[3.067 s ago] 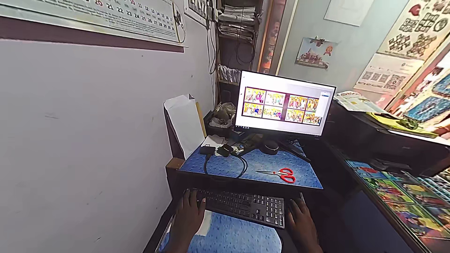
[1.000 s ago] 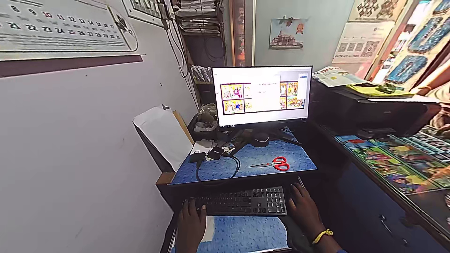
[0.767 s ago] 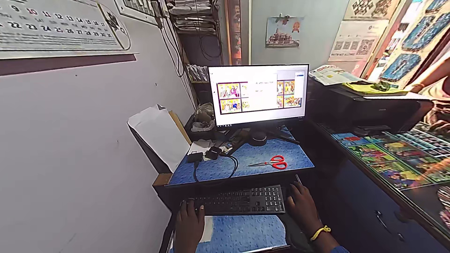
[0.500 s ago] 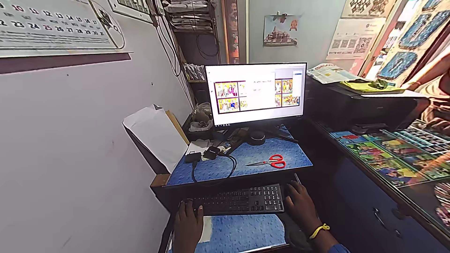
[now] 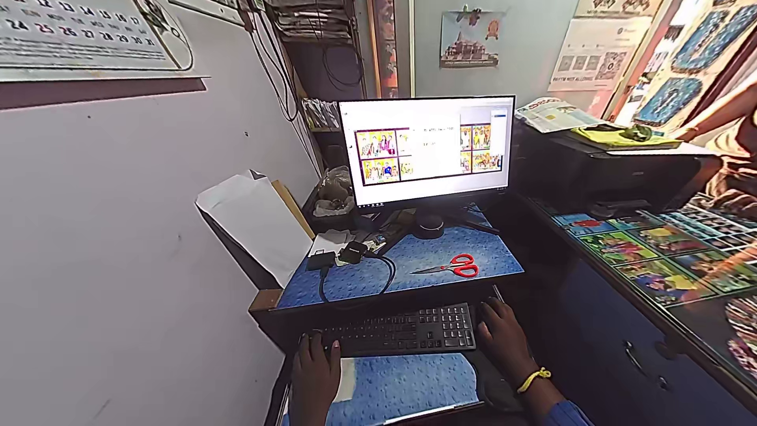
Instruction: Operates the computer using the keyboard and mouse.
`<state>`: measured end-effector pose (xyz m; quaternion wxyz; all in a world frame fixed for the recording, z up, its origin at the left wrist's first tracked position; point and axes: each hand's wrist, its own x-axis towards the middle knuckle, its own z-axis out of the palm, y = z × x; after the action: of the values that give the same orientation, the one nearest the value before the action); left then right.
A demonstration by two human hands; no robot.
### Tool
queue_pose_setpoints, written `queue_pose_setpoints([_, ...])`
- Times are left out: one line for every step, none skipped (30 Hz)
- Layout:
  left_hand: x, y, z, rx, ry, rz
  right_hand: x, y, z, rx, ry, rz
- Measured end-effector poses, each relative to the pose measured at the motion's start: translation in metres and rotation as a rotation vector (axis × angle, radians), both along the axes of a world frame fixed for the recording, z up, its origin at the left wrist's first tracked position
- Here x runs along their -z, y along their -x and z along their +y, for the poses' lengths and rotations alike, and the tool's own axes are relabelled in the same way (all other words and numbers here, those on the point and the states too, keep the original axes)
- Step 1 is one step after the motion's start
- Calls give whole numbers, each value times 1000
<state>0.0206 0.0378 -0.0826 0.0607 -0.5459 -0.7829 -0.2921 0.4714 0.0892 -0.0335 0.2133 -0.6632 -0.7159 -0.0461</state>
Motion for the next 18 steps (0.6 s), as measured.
queue_pose_setpoints([0, 0, 0, -1, 1, -1, 0, 0, 0, 0, 1, 0])
queue_pose_setpoints([0, 0, 0, 1, 3, -2, 1, -1, 1, 0, -1, -3])
queue_pose_setpoints([0, 1, 1, 2, 3, 0, 2, -1, 1, 0, -8, -6])
queue_pose_setpoints([-1, 1, 1, 3, 4, -1, 2, 0, 1, 0, -6, -7])
queue_pose_setpoints([-1, 2, 1, 3, 6, 1, 1, 0, 1, 1, 5, -8])
queue_pose_setpoints([-1, 2, 1, 4, 11, 0, -1, 1, 1, 1, 3, -2])
queue_pose_setpoints([0, 1, 1, 5, 13, 5, -3, 1, 0, 1, 6, 8])
queue_pose_setpoints([0, 1, 1, 9, 18, 10, -4, 1, -1, 6, 15, 18])
queue_pose_setpoints([0, -1, 1, 12, 16, 18, -5, 0, -1, 9, 36, 28])
queue_pose_setpoints([-1, -1, 1, 11, 21, 26, -6, 0, -1, 3, 50, 37])
queue_pose_setpoints([-3, 0, 0, 4, 39, 50, -5, 2, -1, -10, 55, 47])
queue_pose_setpoints([-4, 0, -1, -7, 54, 89, -5, 3, -1, -18, 52, 48])
queue_pose_setpoints([-5, -1, -2, -7, 51, 144, -5, 4, -1, -21, 41, 43])
queue_pose_setpoints([-6, -3, -2, 12, 47, 204, -5, 4, -1, -22, 36, 40])
queue_pose_setpoints([-8, -7, -2, 51, 48, 246, -6, 3, -2, -17, 40, 41])
queue_pose_setpoints([-9, -13, -2, 103, 49, 269, -8, 2, -2, -11, 48, 46])
queue_pose_setpoints([-11, -21, -3, 168, 63, 264, -10, 1, -2, -5, 53, 49])
queue_pose_setpoints([-12, -31, -3, 238, 71, 262, -11, 1, -2, 1, 49, 50])
